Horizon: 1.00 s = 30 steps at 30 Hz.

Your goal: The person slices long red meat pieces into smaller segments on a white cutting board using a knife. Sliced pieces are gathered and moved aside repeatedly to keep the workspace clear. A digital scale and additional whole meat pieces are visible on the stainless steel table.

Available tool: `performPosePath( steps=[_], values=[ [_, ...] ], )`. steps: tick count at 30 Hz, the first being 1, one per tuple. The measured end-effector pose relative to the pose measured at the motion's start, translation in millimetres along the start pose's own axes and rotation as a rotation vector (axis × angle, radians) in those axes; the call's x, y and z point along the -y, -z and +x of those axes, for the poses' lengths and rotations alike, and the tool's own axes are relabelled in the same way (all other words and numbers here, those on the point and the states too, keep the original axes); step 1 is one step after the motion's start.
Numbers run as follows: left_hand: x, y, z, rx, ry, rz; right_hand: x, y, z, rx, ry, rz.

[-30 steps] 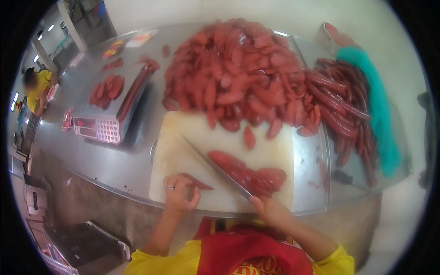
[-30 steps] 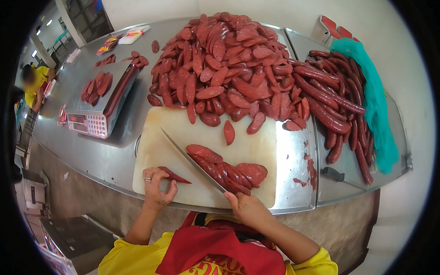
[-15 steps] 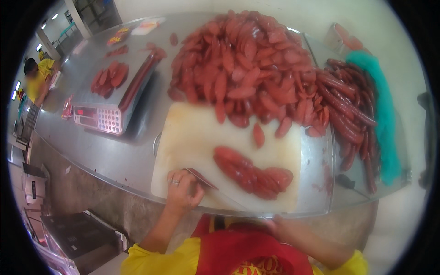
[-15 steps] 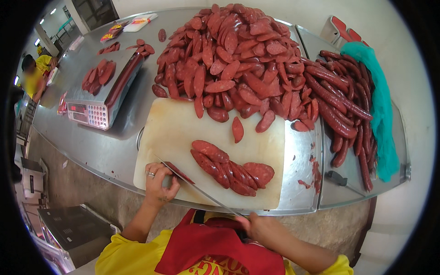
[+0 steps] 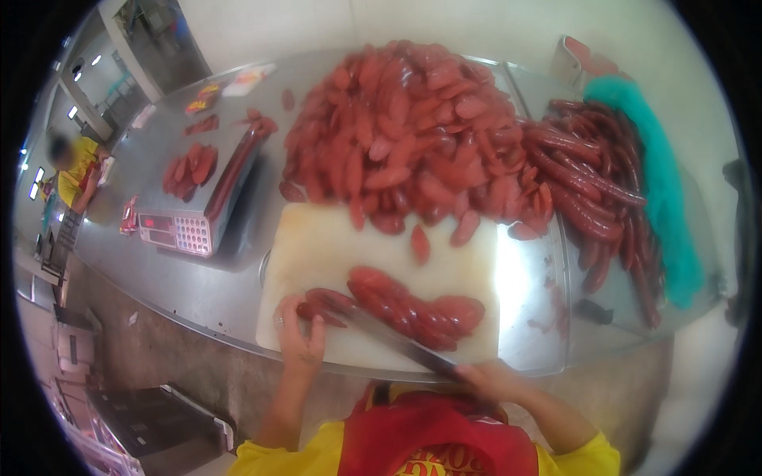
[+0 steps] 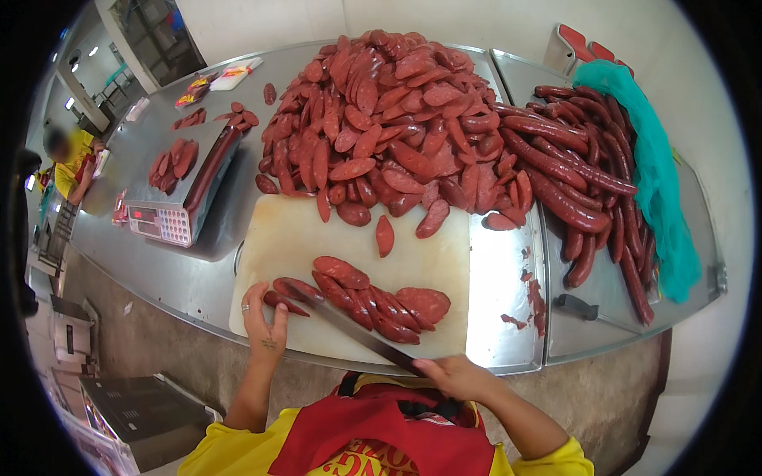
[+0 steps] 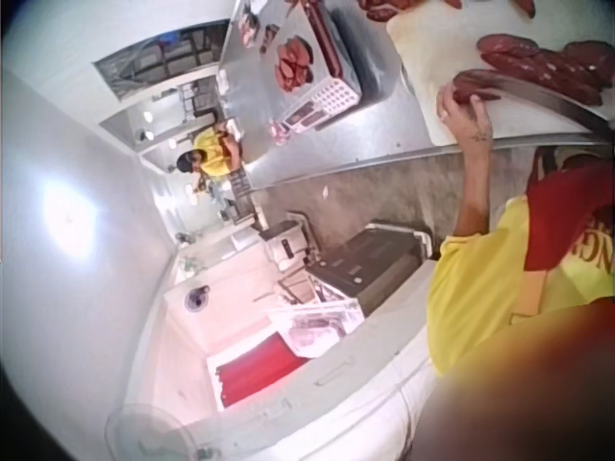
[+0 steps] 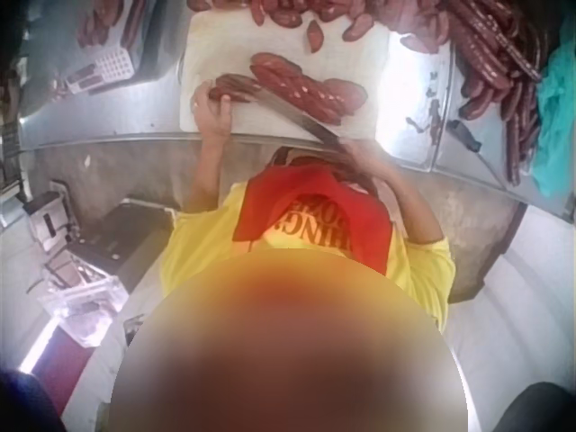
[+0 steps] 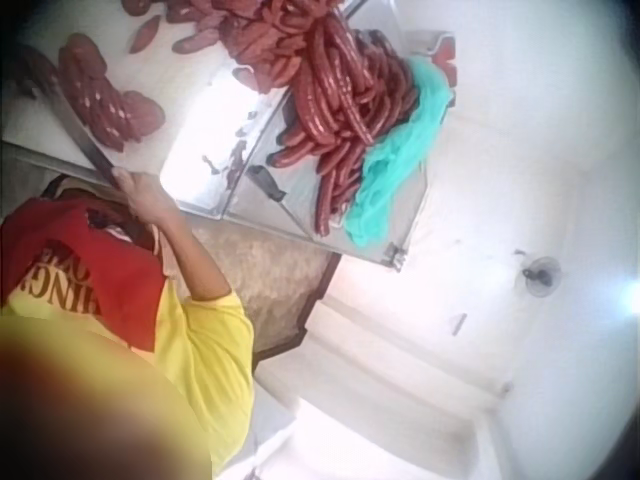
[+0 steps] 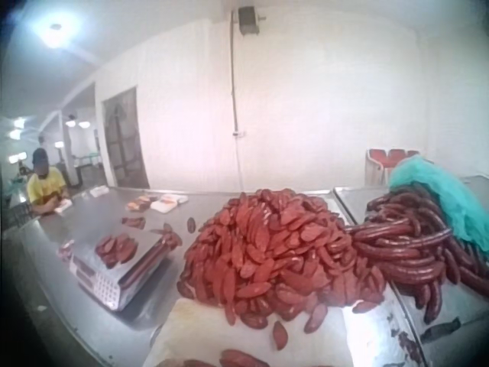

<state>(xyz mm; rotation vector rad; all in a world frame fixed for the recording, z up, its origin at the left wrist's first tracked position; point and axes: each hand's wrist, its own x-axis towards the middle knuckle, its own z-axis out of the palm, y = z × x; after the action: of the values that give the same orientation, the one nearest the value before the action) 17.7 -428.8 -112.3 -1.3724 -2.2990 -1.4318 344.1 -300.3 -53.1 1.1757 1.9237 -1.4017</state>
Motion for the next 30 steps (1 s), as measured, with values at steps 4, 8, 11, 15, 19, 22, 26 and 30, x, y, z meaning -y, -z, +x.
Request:
performPosePath(
  steps=[4, 8, 11, 15, 19, 22, 26, 30],
  values=[
    [-17, -33, 17, 0.039, 0.087, 0.071, -86, 7, -52, -0.112, -0.148, 0.669],
    [-49, -82, 25, 0.142, 0.066, -0.095, -149, -1, -81, -0.123, -0.255, 1.028],
    [-65, -105, 26, 0.162, 0.079, -0.259, -164, -3, -85, -0.009, -0.233, 0.962],
    [-73, -98, 18, -0.025, 0.217, -0.315, -137, 16, -61, 0.194, -0.239, 0.692],
    [-104, -87, -28, 0.026, 0.242, 0.135, -80, 36, -31, 0.250, -0.104, 0.539],
    [-124, -108, -44, 0.078, 0.287, 0.182, -43, 42, -19, 0.219, -0.022, 0.494],
    [-122, -138, 9, -0.104, 0.286, -0.387, -7, 62, -12, 0.096, 0.012, 0.506],
    [-140, -167, 123, -0.166, 0.058, -0.687, 40, 117, -4, -0.197, 0.162, 0.498]
  ],
)
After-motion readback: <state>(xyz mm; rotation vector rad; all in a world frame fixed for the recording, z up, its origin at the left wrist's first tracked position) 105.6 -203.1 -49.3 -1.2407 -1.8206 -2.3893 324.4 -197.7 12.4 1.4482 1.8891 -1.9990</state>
